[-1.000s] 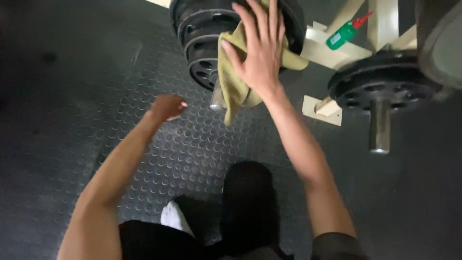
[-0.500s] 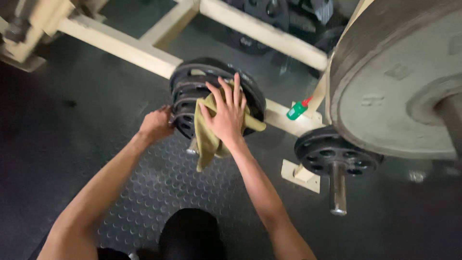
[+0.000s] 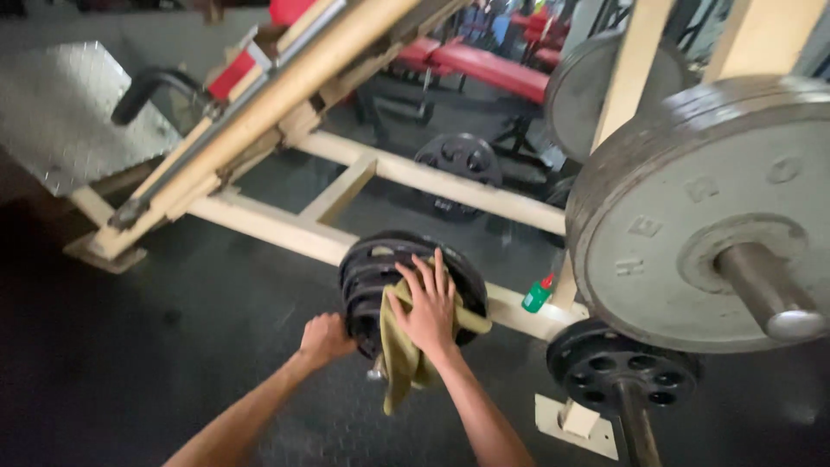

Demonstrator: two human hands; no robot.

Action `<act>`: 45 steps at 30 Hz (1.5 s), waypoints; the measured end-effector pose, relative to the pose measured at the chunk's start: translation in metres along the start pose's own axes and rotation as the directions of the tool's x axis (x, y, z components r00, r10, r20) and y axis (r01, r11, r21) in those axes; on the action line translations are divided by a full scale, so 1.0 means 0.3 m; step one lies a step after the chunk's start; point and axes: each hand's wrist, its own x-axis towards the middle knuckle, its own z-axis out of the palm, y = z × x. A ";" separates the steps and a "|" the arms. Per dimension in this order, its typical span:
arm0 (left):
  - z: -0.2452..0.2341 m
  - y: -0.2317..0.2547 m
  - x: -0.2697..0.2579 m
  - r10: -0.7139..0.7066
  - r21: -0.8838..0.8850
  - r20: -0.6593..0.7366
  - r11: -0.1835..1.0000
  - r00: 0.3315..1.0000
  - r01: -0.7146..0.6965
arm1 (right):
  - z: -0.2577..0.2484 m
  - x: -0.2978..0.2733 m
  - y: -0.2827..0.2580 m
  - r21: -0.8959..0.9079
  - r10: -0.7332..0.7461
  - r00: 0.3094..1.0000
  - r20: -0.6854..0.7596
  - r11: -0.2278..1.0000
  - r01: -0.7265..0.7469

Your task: Cleaning and wiping down weight plates and gym machinery with a yellow cloth.

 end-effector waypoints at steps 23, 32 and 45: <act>-0.041 0.000 0.105 0.414 0.015 -0.167 0.909 0.895 -0.417 | 0.065 -0.151 -0.021 -0.008 0.081 0.997 -0.016 0.997 -0.081; -0.002 -0.033 0.090 0.514 0.072 -0.253 0.855 0.820 -0.513 | 0.001 -0.164 0.072 -0.201 0.052 0.929 0.367 0.979 0.024; 0.012 -0.024 0.061 0.497 0.111 -0.209 0.868 0.842 -0.485 | 0.185 -0.216 0.004 -0.227 -0.071 0.997 0.008 0.971 0.071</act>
